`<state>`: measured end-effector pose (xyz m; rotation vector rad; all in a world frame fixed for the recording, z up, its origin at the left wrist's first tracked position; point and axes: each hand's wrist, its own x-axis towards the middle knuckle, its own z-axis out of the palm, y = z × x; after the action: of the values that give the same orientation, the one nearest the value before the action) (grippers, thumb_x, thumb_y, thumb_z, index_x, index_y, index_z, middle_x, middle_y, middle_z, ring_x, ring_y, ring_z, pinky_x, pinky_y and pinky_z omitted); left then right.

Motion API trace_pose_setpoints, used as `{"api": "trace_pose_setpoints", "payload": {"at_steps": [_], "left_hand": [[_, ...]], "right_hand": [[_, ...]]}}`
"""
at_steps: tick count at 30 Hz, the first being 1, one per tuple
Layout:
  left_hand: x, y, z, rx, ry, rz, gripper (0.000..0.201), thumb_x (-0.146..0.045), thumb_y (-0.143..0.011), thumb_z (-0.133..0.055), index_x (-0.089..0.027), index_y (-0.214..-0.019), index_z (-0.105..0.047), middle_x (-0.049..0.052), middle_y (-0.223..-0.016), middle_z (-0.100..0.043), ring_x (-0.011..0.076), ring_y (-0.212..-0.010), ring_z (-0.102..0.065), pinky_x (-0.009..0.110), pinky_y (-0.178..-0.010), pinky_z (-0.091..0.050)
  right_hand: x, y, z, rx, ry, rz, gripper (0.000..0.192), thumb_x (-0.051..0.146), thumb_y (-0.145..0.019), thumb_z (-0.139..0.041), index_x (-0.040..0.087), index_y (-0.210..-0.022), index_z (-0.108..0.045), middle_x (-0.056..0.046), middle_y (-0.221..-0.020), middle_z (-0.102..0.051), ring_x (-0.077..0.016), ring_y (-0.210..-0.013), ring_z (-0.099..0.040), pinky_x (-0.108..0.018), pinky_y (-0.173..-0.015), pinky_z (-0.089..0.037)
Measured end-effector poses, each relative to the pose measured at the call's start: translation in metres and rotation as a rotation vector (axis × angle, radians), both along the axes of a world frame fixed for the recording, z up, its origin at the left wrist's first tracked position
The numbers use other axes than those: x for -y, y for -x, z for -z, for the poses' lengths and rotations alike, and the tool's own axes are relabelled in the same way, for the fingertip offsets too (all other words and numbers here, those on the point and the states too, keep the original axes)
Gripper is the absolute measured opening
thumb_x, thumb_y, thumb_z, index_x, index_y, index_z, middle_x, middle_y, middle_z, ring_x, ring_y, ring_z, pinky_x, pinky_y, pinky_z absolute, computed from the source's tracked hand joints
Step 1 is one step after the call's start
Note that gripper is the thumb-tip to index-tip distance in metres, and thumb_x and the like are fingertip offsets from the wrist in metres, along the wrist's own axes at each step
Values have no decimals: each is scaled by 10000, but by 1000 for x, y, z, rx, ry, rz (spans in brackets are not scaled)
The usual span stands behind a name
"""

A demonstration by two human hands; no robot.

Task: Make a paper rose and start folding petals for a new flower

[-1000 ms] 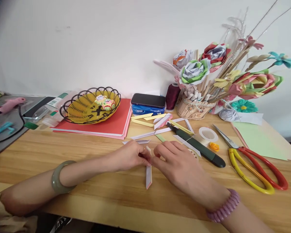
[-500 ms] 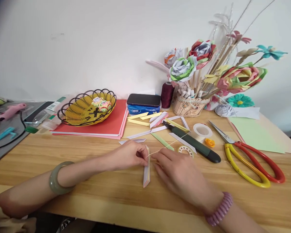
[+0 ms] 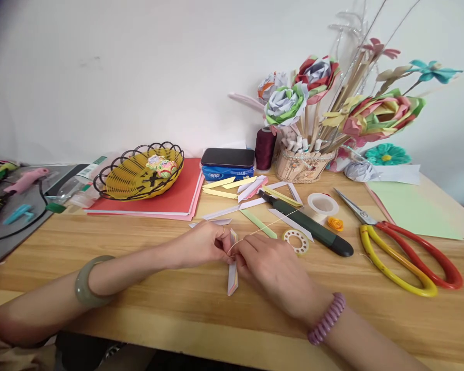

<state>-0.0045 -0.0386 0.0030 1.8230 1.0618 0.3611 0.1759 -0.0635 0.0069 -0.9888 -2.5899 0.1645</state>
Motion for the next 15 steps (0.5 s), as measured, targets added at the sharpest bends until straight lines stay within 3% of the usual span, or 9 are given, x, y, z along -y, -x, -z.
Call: {"api": "trace_pose_setpoints", "payload": {"at_steps": [6, 15], "left_hand": [[-2, 1, -2, -30, -18, 39, 86, -205, -674, -640, -154, -623, -593, -28, -695, -636, 104, -663, -567, 193, -576, -402], [-6, 0, -1, -17, -14, 35, 88, -169, -644, -654, -145, -612, -576, -13, -724, -650, 117, -690, -574, 210, -605, -416]], "right_hand": [[8, 0, 6, -32, 42, 55, 126, 93, -772, -478, 171, -716, -559, 3, -633, -572, -127, -543, -527, -237, -503, -349], [13, -2, 6, -37, 50, -26, 164, 127, -826, -442, 179, -706, -541, 2, -622, -545, -130, -551, -500, -252, -519, -359]]}}
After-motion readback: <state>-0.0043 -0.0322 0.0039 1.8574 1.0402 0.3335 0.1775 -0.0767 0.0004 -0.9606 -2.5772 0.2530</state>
